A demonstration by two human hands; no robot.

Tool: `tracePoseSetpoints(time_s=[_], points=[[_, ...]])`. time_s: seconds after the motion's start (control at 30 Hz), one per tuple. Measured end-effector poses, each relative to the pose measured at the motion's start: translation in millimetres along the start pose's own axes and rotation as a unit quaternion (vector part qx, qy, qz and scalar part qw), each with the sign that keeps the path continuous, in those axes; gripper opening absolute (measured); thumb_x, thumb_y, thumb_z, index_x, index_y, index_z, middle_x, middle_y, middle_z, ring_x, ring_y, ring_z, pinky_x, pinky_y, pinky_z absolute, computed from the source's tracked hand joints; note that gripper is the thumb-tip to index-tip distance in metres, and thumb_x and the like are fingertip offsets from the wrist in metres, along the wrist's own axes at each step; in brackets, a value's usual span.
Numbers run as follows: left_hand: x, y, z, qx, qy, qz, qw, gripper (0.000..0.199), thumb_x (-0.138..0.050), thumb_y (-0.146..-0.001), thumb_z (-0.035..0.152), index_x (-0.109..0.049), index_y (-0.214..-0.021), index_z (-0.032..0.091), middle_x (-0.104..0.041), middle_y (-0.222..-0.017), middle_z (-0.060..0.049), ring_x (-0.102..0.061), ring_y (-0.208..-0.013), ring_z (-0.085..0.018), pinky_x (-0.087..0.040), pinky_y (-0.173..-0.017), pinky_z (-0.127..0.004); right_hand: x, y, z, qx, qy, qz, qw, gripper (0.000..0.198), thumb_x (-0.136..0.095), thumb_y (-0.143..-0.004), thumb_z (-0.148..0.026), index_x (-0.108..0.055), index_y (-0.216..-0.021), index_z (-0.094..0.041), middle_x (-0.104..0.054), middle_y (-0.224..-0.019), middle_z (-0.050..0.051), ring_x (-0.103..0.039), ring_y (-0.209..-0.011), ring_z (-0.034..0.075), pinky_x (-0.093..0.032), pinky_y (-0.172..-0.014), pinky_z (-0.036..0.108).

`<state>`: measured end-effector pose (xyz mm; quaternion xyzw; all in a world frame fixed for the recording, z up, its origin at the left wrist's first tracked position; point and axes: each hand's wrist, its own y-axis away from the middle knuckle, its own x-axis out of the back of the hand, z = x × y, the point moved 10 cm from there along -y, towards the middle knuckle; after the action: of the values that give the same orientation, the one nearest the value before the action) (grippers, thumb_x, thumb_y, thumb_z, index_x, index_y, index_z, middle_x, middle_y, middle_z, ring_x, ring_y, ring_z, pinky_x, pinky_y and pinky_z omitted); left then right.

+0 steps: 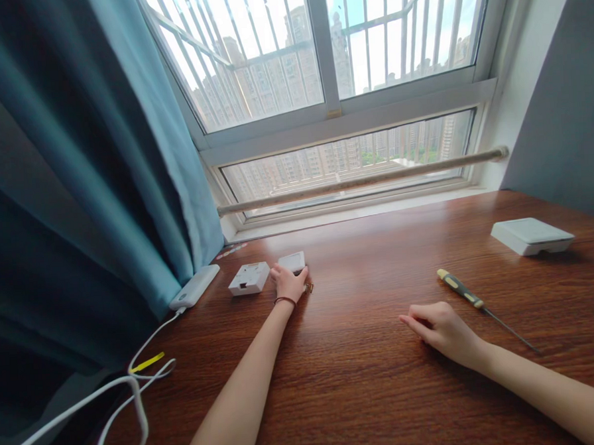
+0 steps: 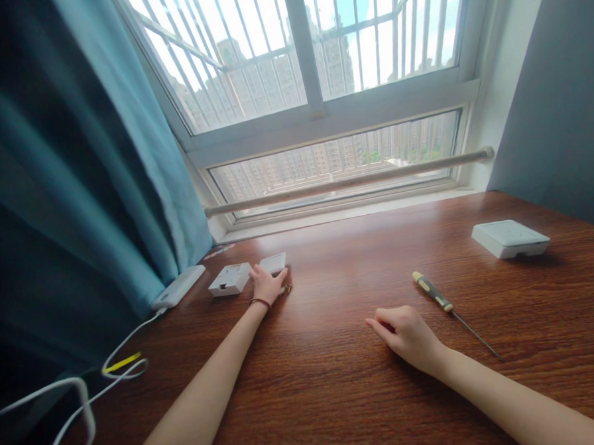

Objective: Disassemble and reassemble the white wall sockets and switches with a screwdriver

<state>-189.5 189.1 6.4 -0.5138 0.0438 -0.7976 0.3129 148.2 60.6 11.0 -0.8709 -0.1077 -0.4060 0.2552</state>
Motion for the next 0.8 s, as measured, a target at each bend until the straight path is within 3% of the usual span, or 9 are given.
tracePoseSetpoints(time_s=[0.2,0.3,0.37,0.5,0.57,0.63,0.8], points=[[13,9,25,-0.063,0.045,-0.007,0.997,0.079,-0.064,-0.068,0.044,-0.028,-0.124,-0.001,-0.037,-0.116,-0.022,-0.039,-0.114,-0.034,-0.032,-0.098,-0.045,2,0,0,-0.007,-0.033,0.004,0.999,0.042,-0.043,-0.087,-0.038,-0.038,-0.051,-0.018,-0.04,-0.048,-0.004,-0.037,-0.047,0.009,-0.028,-0.052,0.025],[29,28,56,-0.105,0.074,-0.011,0.992,0.08,-0.063,-0.069,0.044,-0.027,-0.127,0.003,-0.036,-0.119,-0.019,-0.036,-0.117,-0.033,-0.032,-0.1,-0.043,2,-1,4,-0.06,-0.144,0.008,0.988,0.035,-0.047,-0.086,-0.04,-0.05,-0.06,-0.017,-0.048,-0.049,-0.002,-0.045,-0.048,0.011,-0.034,-0.052,0.025],[40,54,88,-0.156,0.128,-0.02,0.979,0.077,-0.062,-0.07,0.044,-0.027,-0.128,0.006,-0.035,-0.119,-0.017,-0.036,-0.117,-0.032,-0.032,-0.1,-0.042,-5,-2,10,-0.122,-0.294,-0.001,0.948,0.028,-0.05,-0.083,-0.044,-0.057,-0.078,-0.017,-0.057,-0.056,0.0,-0.053,-0.051,0.013,-0.04,-0.052,0.025],[49,129,151,-0.257,0.211,-0.072,0.94,0.08,-0.064,-0.07,0.035,-0.021,-0.132,0.009,-0.034,-0.12,-0.015,-0.036,-0.117,-0.03,-0.032,-0.102,-0.046,-24,1,8,-0.227,-0.58,-0.008,0.782,0.036,-0.054,-0.08,-0.048,-0.054,-0.103,-0.02,-0.066,-0.094,0.007,-0.065,-0.069,0.017,-0.049,-0.057,0.028],[47,165,171,-0.295,0.216,-0.103,0.925,0.086,-0.066,-0.068,0.03,-0.016,-0.134,0.008,-0.03,-0.124,-0.017,-0.032,-0.12,-0.031,-0.031,-0.103,-0.046,-25,0,1,-0.223,-0.645,-0.002,0.731,0.036,-0.054,-0.081,-0.046,-0.056,-0.103,-0.017,-0.066,-0.099,0.009,-0.066,-0.075,0.018,-0.051,-0.066,0.031],[44,191,181,-0.319,0.216,-0.118,0.915,0.091,-0.068,-0.066,0.027,-0.012,-0.136,0.01,-0.027,-0.127,-0.018,-0.03,-0.122,-0.032,-0.032,-0.103,-0.048,-22,-1,-3,-0.209,-0.666,0.008,0.716,0.036,-0.056,-0.081,-0.043,-0.057,-0.103,-0.015,-0.067,-0.096,0.01,-0.066,-0.076,0.019,-0.051,-0.068,0.031],[44,206,182,-0.338,0.27,-0.138,0.891,0.099,-0.073,-0.064,0.032,-0.008,-0.137,0.016,-0.025,-0.13,-0.017,-0.028,-0.125,-0.033,-0.032,-0.102,-0.051,-14,-2,5,-0.198,-0.651,0.048,0.731,0.036,-0.063,-0.077,-0.036,-0.058,-0.107,-0.016,-0.067,-0.098,0.009,-0.067,-0.071,0.019,-0.052,-0.062,0.029]])
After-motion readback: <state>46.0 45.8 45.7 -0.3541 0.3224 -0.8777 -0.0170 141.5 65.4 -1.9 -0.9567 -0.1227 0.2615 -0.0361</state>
